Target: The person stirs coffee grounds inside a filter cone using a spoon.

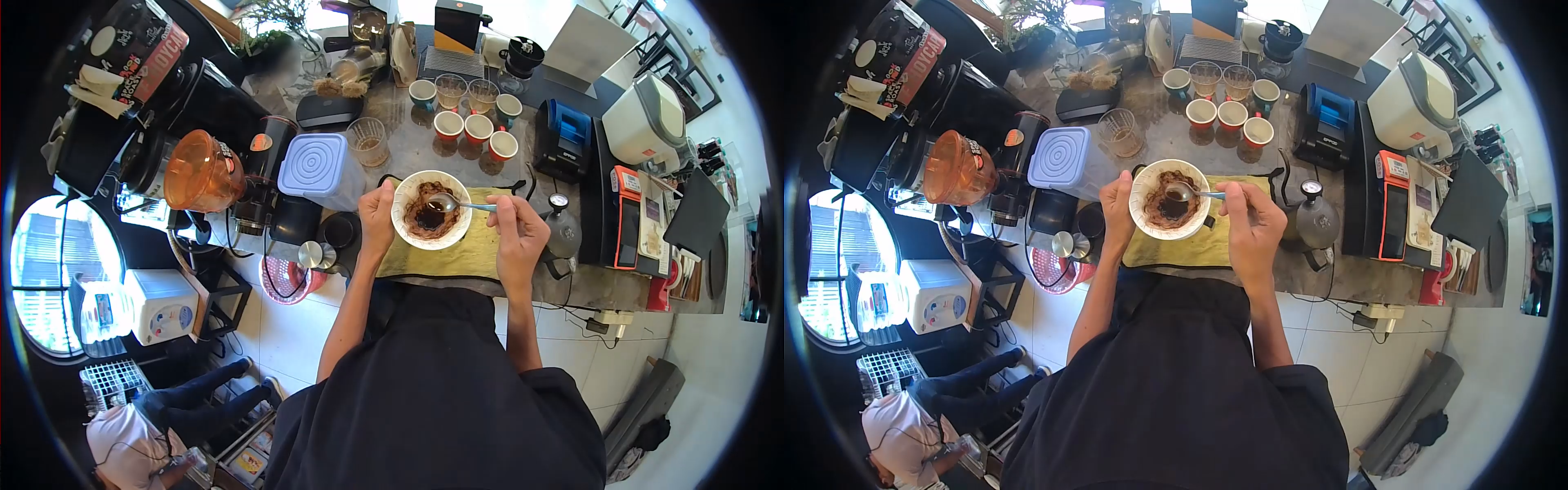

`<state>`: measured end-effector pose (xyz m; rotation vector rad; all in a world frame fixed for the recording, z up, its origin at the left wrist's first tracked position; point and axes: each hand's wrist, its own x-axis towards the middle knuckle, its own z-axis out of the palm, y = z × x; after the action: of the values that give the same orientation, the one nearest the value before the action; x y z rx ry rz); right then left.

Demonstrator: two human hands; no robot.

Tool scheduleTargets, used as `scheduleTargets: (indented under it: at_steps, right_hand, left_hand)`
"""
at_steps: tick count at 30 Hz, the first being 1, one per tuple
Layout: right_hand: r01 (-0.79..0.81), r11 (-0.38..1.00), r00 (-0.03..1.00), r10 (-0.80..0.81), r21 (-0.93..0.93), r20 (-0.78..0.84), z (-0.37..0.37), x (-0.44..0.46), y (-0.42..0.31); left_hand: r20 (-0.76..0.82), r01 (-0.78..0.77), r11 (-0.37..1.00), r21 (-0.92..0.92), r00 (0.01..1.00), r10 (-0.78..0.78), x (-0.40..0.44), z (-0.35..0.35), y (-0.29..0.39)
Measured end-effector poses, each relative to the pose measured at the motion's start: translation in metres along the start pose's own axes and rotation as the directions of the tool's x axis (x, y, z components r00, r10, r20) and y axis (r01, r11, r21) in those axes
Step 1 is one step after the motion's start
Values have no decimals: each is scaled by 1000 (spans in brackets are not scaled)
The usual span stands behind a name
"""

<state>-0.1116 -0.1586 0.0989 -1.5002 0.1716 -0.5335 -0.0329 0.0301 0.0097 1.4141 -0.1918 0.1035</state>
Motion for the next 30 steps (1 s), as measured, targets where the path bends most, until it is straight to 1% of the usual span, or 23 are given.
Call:
scheduleTargets:
  at_steps: [2, 3, 5, 9, 11, 12, 14, 15, 17, 18, 23, 25, 27, 28, 30]
  right_hand:
    - [15, 988, 999, -9, -154, 38, 0, 1, 1]
    - [16, 988, 999, -11, -154, 36, 1, 1, 3]
    - [94, 939, 993, -63, -331, 103, 4, 1, 7]
    - [100, 930, 991, -62, -353, 116, 8, -2, 24]
    - [-164, 973, 984, 172, -164, 37, 8, -3, 27]
    - [-162, 973, 985, 170, -165, 37, 7, -3, 29]
    - [-158, 986, 986, 160, -56, 37, 6, 0, 35]
    - [-158, 986, 986, 160, -56, 37, 4, 0, 38]
    - [-190, 971, 982, 189, 142, 24, 1, 3, 40]
    - [-191, 971, 982, 189, 142, 26, 0, 4, 38]
    - [-111, 992, 994, 110, 57, 23, -9, 4, 11]
    - [-82, 996, 996, 80, 38, 34, -8, 3, 2]
    - [-32, 997, 998, 36, -70, 49, -4, 1, -4]
    - [-31, 997, 998, 34, -69, 49, -3, 1, -2]
    - [71, 966, 993, -46, -249, 106, 1, 1, 9]
  left_hand:
    - [5, -2, 1000, 4, 1000, 2, 0, 0, -1]
    - [9, -5, 1000, 5, 1000, 5, 0, -1, -2]
    - [13, -10, 1000, 7, 1000, 10, 2, 0, 0]
    - [15, -16, 1000, -8, 1000, 17, 1, 1, 1]
    - [19, -16, 1000, -13, 1000, 16, 0, 0, -2]
    - [17, -22, 1000, -10, 1000, 23, 1, 0, -3]
    - [14, -30, 1000, -5, 999, 30, 1, -1, -3]
    - [12, -19, 1000, -7, 1000, 19, 1, -1, -4]
    - [10, -8, 1000, -10, 1000, 8, 0, -1, -5]
    - [14, -2, 1000, -13, 1000, 2, 0, -2, -5]
    - [24, -17, 999, -32, 1000, 18, 0, -1, -3]
    - [15, -18, 1000, -5, 1000, 18, 0, -2, -4]
    - [9, -9, 1000, -8, 1000, 9, 0, -1, -5]
    - [2, -1, 1000, -9, 1000, 1, 0, -1, -4]
    - [4, 0, 1000, -12, 1000, 0, 0, -1, -1]
